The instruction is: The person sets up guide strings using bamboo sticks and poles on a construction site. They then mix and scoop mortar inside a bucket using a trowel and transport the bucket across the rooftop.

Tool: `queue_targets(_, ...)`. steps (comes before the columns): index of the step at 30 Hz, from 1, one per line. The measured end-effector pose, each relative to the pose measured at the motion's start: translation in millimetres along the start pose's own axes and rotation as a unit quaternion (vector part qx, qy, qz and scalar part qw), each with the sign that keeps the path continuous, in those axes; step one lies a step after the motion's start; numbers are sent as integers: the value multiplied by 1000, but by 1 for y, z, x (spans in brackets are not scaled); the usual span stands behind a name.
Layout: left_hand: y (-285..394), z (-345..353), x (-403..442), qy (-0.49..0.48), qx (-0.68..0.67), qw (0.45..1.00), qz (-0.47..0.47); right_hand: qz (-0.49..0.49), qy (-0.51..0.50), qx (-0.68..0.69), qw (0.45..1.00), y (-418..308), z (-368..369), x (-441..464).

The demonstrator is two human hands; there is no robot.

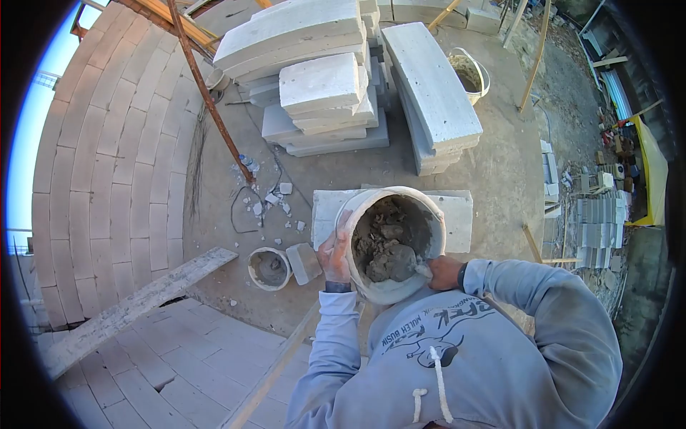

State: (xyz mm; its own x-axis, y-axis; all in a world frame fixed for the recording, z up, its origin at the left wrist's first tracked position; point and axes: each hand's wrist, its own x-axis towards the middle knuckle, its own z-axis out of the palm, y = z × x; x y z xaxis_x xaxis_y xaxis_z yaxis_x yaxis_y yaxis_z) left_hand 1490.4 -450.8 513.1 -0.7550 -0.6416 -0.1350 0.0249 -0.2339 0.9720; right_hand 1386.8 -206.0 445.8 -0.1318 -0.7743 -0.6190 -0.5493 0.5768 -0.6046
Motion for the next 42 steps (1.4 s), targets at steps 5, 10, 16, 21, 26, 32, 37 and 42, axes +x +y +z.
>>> queue_targets(5, 4, -5, 4, 1, -29, 999, -26, -13, 40, -35, 998, -11, 4, -3)
queue_targets(10, -8, -23, 16, 9, -16, 999, -33, 11, 23, -95, 995, -38, -25, 3)
queue_targets(16, -6, -32, 21, 9, -27, 999, -41, 32, 37, 19, 999, -40, 10, 12)
queue_targets(21, -8, -40, 15, 46, -36, 997, -43, 25, 113, 167, 979, -67, 17, 28)
queue_targets(26, -16, -72, 5, 67, -29, 995, -72, 54, 127, 132, 982, -81, 21, 46)
queue_targets(32, -30, -87, 13, 132, 33, 989, -57, 6, 203, 68, 977, -73, 12, 27)
queue_targets(37, -45, -97, 10, 264, 32, 962, -64, -23, 208, 56, 976, -80, -42, 13)
queue_targets(42, -29, -76, 1, 322, -80, 941, -71, -47, 159, 38, 985, -68, -83, 6)
